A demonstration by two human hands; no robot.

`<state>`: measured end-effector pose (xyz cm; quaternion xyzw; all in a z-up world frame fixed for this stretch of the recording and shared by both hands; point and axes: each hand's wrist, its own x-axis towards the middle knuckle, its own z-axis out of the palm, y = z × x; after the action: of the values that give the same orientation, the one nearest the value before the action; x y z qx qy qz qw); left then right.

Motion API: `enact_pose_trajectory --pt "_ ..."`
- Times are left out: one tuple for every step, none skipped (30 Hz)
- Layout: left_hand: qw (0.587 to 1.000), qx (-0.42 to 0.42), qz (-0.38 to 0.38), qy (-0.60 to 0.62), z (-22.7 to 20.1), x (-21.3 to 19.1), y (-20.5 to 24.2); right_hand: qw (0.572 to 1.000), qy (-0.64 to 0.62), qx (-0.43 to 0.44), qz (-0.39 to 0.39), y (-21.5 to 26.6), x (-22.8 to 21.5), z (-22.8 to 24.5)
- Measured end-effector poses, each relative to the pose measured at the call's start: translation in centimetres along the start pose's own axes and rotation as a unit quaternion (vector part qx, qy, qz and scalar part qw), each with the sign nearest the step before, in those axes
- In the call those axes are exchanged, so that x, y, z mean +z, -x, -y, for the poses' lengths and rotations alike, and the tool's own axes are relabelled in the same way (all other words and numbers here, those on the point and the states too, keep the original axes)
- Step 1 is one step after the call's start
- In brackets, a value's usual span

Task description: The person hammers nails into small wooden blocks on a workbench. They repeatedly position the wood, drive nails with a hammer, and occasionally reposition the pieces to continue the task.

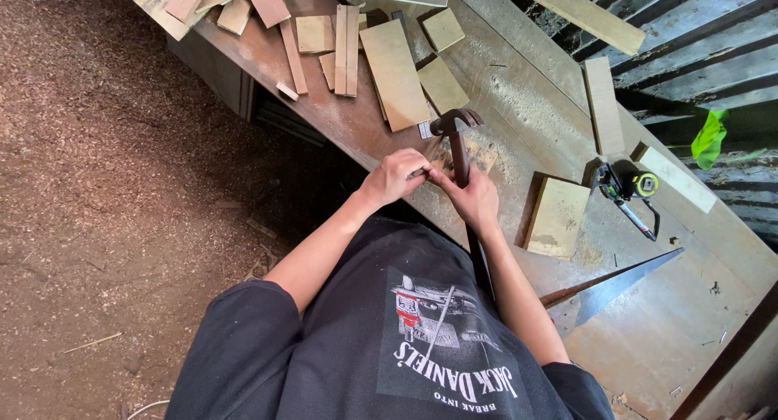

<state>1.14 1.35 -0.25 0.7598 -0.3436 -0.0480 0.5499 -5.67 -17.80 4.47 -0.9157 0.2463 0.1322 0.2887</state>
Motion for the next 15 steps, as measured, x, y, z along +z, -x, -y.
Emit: enact_pose_trajectory --pt "1.000 0.002 -0.003 -0.001 0.0 0.0 0.0 1.000 -0.003 -0.003 0.000 -0.1 -0.1 0.0" --pt "1.000 0.004 -0.006 -0.002 0.0 0.1 -0.1 1.000 -0.005 -0.006 0.000 -0.1 -0.2 0.1" --pt "1.000 0.005 -0.010 -0.003 0.0 0.2 0.1 1.000 -0.007 -0.010 0.001 -0.1 -0.2 0.0" --pt "1.000 0.001 -0.015 -0.007 0.1 0.4 0.1 1.000 -0.011 -0.010 0.002 -0.1 -0.2 0.0" --pt "1.000 -0.002 -0.019 -0.011 0.1 0.5 0.2 1.000 -0.015 -0.010 0.003 -0.1 -0.1 -0.1" --pt "1.000 -0.006 -0.024 -0.015 0.1 0.7 0.3 1.000 -0.018 -0.010 0.003 0.0 -0.1 -0.2" --pt "1.000 -0.005 -0.025 -0.018 0.2 0.8 0.3 1.000 -0.018 -0.013 0.002 -0.1 0.0 -0.2" --pt "0.999 -0.005 -0.026 -0.021 0.2 0.9 0.4 1.000 -0.019 -0.015 0.001 -0.1 0.0 -0.3" --pt "0.999 -0.004 -0.026 -0.024 0.3 0.9 0.4 1.000 -0.019 -0.018 -0.002 -0.2 0.1 -0.4" --pt "0.999 -0.009 -0.028 -0.025 0.4 1.0 0.4 1.000 -0.015 -0.020 -0.002 -0.3 0.2 -0.4" --pt "0.999 -0.014 -0.029 -0.026 0.4 1.0 0.4 1.000 -0.010 -0.022 -0.003 -0.4 0.2 -0.5" --pt "0.999 -0.018 -0.030 -0.027 0.5 1.1 0.4 1.000 -0.006 -0.024 -0.004 -0.5 0.3 -0.5" --pt "0.999 -0.012 -0.037 -0.031 0.6 1.2 0.5 1.000 -0.007 -0.025 -0.007 -0.6 0.3 -0.6" --pt "0.998 -0.005 -0.043 -0.035 0.6 1.3 0.6 1.000 -0.009 -0.026 -0.010 -0.6 0.4 -0.6" --pt "0.998 0.002 -0.049 -0.038 0.6 1.4 0.7 1.000 -0.010 -0.026 -0.013 -0.5 0.4 -0.7"
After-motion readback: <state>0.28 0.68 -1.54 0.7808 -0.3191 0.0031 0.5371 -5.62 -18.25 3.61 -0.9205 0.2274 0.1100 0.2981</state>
